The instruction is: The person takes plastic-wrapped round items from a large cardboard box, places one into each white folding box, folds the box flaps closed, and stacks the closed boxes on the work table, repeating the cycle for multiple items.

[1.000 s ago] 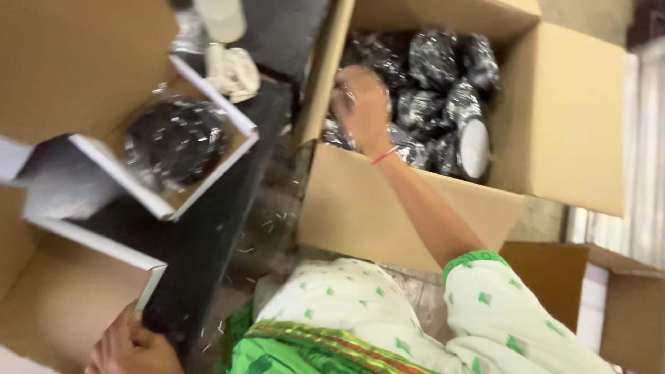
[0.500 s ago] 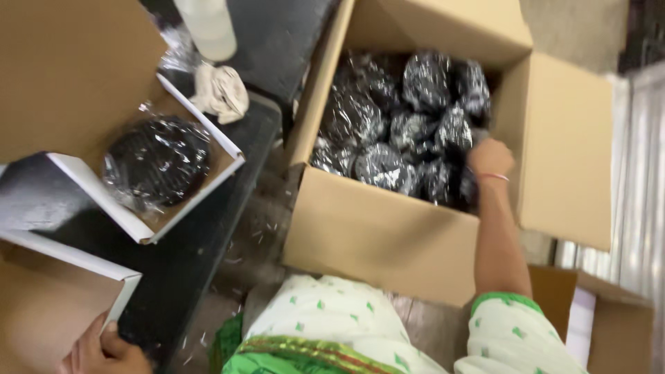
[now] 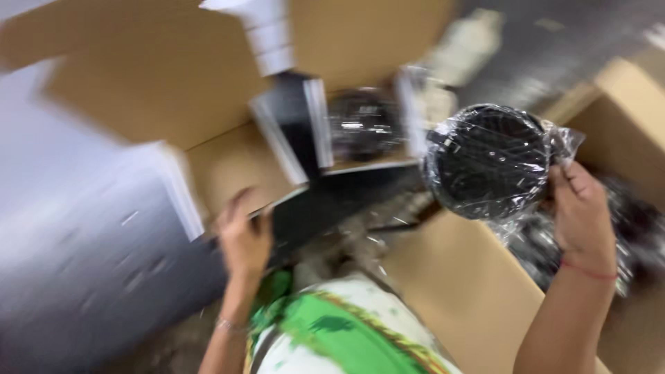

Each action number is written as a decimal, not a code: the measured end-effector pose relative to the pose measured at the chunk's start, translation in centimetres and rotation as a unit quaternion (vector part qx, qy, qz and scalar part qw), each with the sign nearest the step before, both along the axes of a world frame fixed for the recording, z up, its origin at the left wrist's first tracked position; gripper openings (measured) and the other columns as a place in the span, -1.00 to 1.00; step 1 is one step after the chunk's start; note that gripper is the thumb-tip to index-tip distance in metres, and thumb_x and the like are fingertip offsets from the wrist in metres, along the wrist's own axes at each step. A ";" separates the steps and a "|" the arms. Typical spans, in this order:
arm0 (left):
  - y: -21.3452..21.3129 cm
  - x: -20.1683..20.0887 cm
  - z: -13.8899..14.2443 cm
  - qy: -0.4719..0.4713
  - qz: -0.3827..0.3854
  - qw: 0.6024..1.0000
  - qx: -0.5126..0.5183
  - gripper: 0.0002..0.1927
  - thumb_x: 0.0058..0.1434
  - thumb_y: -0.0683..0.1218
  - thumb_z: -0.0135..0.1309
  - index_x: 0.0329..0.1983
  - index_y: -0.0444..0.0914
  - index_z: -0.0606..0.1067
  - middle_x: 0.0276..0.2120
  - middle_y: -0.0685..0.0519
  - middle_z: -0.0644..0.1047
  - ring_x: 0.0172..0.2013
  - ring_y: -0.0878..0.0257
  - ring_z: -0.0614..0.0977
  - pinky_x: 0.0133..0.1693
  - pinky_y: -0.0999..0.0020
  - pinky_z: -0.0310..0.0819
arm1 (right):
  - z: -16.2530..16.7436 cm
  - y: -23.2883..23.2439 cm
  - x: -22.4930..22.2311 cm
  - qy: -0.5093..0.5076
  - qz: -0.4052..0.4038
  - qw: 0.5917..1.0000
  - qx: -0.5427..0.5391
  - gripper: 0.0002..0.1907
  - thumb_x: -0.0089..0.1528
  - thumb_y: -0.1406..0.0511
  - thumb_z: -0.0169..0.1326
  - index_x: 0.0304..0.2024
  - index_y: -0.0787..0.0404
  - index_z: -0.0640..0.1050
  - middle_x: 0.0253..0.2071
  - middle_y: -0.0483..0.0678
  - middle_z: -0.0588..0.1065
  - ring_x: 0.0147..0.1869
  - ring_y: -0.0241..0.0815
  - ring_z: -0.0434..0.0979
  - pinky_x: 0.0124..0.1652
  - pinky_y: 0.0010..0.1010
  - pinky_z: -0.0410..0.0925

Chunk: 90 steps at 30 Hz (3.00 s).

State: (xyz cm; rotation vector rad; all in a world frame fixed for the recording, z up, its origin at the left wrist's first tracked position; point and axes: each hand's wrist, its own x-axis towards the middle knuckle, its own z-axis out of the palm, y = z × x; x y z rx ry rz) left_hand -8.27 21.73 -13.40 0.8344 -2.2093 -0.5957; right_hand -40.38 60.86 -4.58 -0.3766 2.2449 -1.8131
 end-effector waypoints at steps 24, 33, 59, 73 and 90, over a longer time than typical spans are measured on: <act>-28.1 2.5 6.1 0.187 0.049 0.981 0.010 -0.51 0.10 -0.16 0.46 0.06 -0.22 0.51 -0.21 -0.02 0.69 -0.25 0.19 0.76 -0.19 0.30 0.64 | -1.6 -48.5 1.2 0.424 0.229 0.876 0.018 -0.59 0.20 0.34 0.38 0.02 0.26 0.51 -0.27 0.01 0.52 -0.23 -0.12 0.58 -0.25 -0.32 0.45; -20.7 2.2 6.0 0.157 -0.026 0.983 0.090 -0.47 0.01 -0.20 0.33 0.08 -0.21 0.47 -0.13 -0.02 0.59 -0.29 0.18 0.71 -0.28 0.36 0.58 | 0.4 -42.8 6.0 0.245 0.412 0.878 0.002 -0.65 0.23 0.38 0.26 0.05 0.23 0.50 -0.22 -0.12 0.61 -0.17 -0.34 0.63 -0.14 -0.46 0.50; -9.0 9.7 -1.3 0.094 -0.094 0.981 0.142 -0.41 -0.02 -0.23 0.36 0.12 -0.17 0.47 0.31 -0.23 0.45 0.05 0.02 0.70 -0.03 0.27 0.70 | -6.4 -33.1 12.1 0.219 0.467 0.847 0.125 -0.32 -0.02 0.42 0.30 0.19 0.17 0.51 0.39 0.12 0.35 0.12 -0.08 0.62 -0.05 -0.36 0.55; -20.6 6.6 14.2 -0.046 0.118 0.992 -0.019 -0.47 0.02 0.13 0.48 0.00 -0.15 0.58 0.03 -0.06 0.52 0.04 0.06 0.56 -0.07 0.12 0.54 | 5.0 -45.4 6.4 0.239 0.412 0.873 0.104 -0.51 0.21 0.08 0.35 0.08 0.16 0.55 0.01 -0.08 0.61 0.07 -0.18 0.65 -0.04 -0.26 0.50; -22.8 5.8 17.3 -0.041 0.035 0.980 0.193 -0.75 0.32 -0.03 0.18 -0.16 -0.33 0.63 -0.38 -0.05 0.67 -0.42 0.28 0.73 -0.35 0.40 0.64 | 9.6 -45.5 6.1 0.195 0.454 0.859 0.136 -0.75 0.27 0.31 0.16 -0.08 0.36 0.64 -0.36 -0.03 0.62 -0.31 -0.33 0.65 -0.25 -0.50 0.55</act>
